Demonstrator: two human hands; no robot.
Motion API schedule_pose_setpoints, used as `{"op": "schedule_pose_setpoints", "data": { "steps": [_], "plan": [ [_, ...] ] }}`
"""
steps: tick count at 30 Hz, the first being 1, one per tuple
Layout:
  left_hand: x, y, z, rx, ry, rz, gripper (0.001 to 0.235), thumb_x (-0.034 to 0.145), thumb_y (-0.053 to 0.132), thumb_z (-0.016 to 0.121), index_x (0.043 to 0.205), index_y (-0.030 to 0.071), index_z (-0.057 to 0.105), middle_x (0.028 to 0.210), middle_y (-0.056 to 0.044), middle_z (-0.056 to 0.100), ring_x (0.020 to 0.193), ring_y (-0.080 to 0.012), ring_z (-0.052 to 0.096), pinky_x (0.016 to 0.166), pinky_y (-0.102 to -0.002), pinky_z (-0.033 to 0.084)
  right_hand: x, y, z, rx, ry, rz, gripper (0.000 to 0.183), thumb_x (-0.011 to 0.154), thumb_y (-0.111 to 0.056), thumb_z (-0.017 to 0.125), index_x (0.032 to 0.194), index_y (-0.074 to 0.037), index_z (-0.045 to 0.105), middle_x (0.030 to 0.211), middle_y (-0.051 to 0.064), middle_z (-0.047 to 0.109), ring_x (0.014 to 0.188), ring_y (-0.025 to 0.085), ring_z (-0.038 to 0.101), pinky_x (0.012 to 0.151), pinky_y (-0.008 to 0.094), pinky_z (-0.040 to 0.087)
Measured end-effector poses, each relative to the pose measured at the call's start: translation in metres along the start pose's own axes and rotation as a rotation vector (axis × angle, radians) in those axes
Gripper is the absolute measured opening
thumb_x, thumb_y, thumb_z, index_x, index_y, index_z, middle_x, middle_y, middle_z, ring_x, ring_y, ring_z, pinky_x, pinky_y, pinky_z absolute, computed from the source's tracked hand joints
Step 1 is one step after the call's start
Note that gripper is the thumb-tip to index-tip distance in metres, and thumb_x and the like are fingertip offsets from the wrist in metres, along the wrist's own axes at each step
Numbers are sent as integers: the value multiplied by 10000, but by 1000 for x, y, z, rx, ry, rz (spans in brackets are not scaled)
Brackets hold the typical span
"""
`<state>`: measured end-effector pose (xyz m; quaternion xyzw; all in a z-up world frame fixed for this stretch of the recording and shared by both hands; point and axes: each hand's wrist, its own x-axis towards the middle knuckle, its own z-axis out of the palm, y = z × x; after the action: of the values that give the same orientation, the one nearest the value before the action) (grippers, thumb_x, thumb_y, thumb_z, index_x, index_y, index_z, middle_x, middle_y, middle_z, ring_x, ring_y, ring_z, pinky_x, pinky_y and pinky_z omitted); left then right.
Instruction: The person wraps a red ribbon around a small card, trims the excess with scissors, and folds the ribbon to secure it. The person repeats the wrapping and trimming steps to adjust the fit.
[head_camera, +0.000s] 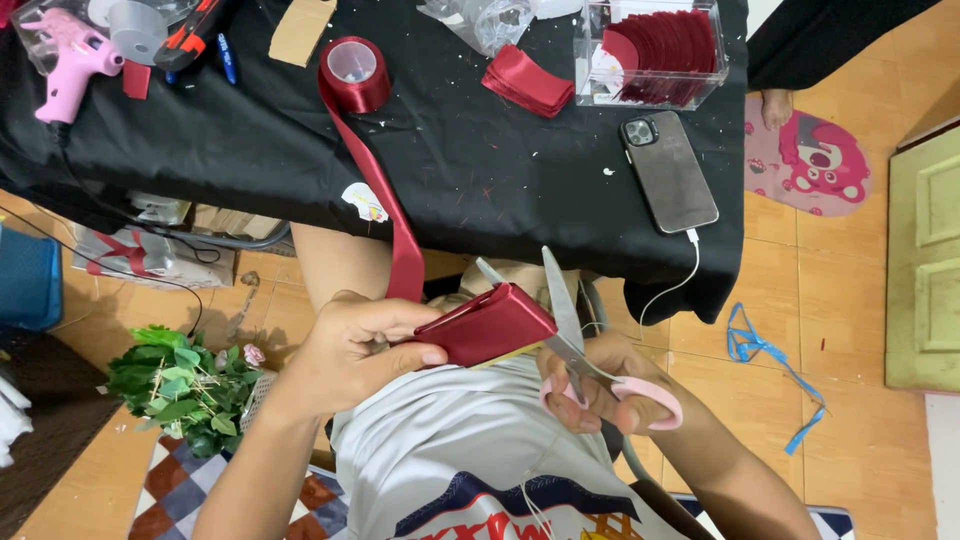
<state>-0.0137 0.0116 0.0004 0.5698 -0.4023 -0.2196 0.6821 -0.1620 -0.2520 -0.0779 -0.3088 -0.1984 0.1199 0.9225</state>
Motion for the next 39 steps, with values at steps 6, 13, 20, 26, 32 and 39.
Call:
{"op": "schedule_pose_setpoints", "data": {
  "steps": [6,13,20,26,32,39],
  "plan": [
    [7,12,6,132,43,39,229,846,-20,766,1073,-51,776,789,-101,820,749,-35,569,554,-233,567,2,-3,7,-145,19,22,762,762,-383,951,1130,171,581,812,255,620,624,191,591,567,292,524],
    [12,9,10,114,37,-4,224,851,-17,764,1074,-17,781,738,-84,802,710,-21,544,522,-223,539,-16,9,-17,-62,12,48,786,771,-441,927,1156,142,568,865,246,623,642,193,613,569,301,540],
    [8,-8,-5,19,93,-70,240,880,-5,759,1119,-21,764,841,-97,803,798,-62,642,670,-275,595,-13,17,-24,-46,67,47,728,806,-402,907,1118,143,537,788,215,566,594,198,572,507,309,507],
    [3,-5,-6,145,89,-5,252,864,9,787,1115,3,772,809,-99,799,826,-44,569,627,-234,548,-9,16,-17,-80,79,48,757,787,-427,922,1101,152,550,748,206,557,560,185,563,481,290,493],
    [5,-6,-11,177,81,5,250,875,8,773,1124,29,781,808,-91,805,782,-28,578,623,-231,540,-11,19,-14,-138,99,22,752,791,-425,918,1091,169,566,733,200,566,549,161,551,482,273,481],
    [5,-9,-17,205,86,3,242,891,20,763,1131,37,781,863,-96,814,858,-39,599,693,-271,572,-18,28,-21,-159,131,5,682,800,-343,913,1068,183,570,703,213,575,496,145,529,427,277,474]
  ]
}}
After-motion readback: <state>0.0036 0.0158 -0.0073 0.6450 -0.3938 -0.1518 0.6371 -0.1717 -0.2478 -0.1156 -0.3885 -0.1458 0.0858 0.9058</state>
